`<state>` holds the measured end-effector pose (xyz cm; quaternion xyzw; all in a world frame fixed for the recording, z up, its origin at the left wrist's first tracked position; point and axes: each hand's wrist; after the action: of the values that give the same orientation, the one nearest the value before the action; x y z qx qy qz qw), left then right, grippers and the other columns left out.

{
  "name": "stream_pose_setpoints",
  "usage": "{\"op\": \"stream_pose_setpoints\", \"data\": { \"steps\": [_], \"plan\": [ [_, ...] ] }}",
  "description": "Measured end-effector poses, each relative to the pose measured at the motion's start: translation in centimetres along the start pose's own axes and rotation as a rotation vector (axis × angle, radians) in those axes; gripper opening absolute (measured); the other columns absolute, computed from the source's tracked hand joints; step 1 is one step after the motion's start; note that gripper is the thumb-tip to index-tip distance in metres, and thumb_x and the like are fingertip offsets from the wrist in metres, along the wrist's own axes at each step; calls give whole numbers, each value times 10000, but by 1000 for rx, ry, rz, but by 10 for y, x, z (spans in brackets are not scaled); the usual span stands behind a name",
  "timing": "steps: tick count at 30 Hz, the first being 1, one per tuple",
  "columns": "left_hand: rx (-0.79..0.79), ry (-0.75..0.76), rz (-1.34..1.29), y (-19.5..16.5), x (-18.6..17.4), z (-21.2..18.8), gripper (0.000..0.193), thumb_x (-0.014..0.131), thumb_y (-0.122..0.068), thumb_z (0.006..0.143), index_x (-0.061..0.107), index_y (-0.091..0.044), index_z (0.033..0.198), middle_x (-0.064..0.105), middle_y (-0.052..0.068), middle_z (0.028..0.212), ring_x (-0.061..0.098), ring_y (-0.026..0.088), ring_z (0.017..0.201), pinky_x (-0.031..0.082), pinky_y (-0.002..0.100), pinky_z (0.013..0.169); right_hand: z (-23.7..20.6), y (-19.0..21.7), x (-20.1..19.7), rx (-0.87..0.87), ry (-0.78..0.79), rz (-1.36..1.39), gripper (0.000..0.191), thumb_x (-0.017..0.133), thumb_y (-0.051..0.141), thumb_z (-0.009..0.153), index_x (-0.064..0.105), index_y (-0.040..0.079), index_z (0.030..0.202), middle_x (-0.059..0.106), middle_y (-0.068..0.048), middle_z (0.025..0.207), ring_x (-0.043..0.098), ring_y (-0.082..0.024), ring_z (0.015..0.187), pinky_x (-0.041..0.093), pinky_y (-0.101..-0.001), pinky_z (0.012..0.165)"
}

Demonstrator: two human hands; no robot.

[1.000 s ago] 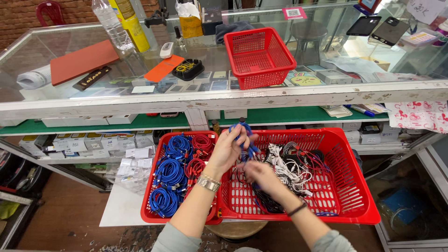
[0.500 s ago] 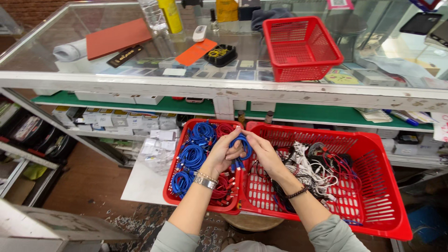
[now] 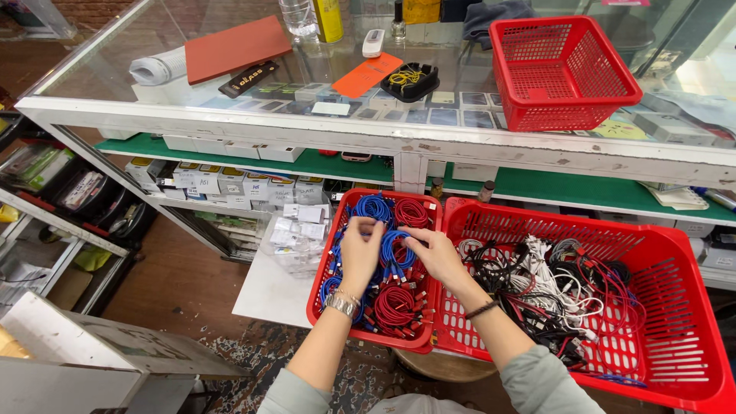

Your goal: The person coils charging cables by hand, wrapping each cable into a loop and placing the coiled cables into red baskets sorted by color. Near the end, the person handles packaged phone cases, stacking them in a basket alongside the coiled cables.

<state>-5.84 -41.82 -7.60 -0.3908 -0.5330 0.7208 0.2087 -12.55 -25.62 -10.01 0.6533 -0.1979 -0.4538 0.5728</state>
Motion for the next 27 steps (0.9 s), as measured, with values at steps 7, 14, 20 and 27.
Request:
{"op": "stream_pose_setpoints", "data": {
  "steps": [7,14,20,27],
  "plan": [
    [681,269,311,11,20,-42,528,482,-64,1007,403,81,1509,445,259,1537,366,398,1454,251,485,1205,-12,-8,21,-283,-245,-392,255,626,125,931,725,12,1137,694,-171,1013,653,-392,967,527,-453,853],
    [410,-107,71,-4,-14,-18,448,448,-119,1034,473,-4,1466,565,188,1439,524,307,1350,389,412,1144,19,14,-8,-2,-123,85,337,634,195,938,713,87,1247,783,-116,1061,757,-243,1004,557,-347,878],
    [199,-250,-43,-1,-64,18,407,370,-199,1084,560,-48,1411,684,125,1297,646,272,1224,478,371,1021,66,50,35,-130,-25,27,358,705,187,886,679,99,1232,778,-131,1018,749,-245,989,543,-340,903],
    [395,181,260,34,-70,17,498,420,-209,1070,422,-40,1538,448,185,1574,345,368,1482,243,453,1217,52,41,77,-273,-64,-412,210,694,143,899,699,71,1096,733,-116,993,658,-312,996,530,-431,866]
  ]
}}
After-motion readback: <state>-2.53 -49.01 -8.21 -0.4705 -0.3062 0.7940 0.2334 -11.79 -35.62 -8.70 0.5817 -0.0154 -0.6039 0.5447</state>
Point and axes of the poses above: each hand's wrist, its own z-axis towards the middle knuckle, its own x-axis out of the palm, y = z × x
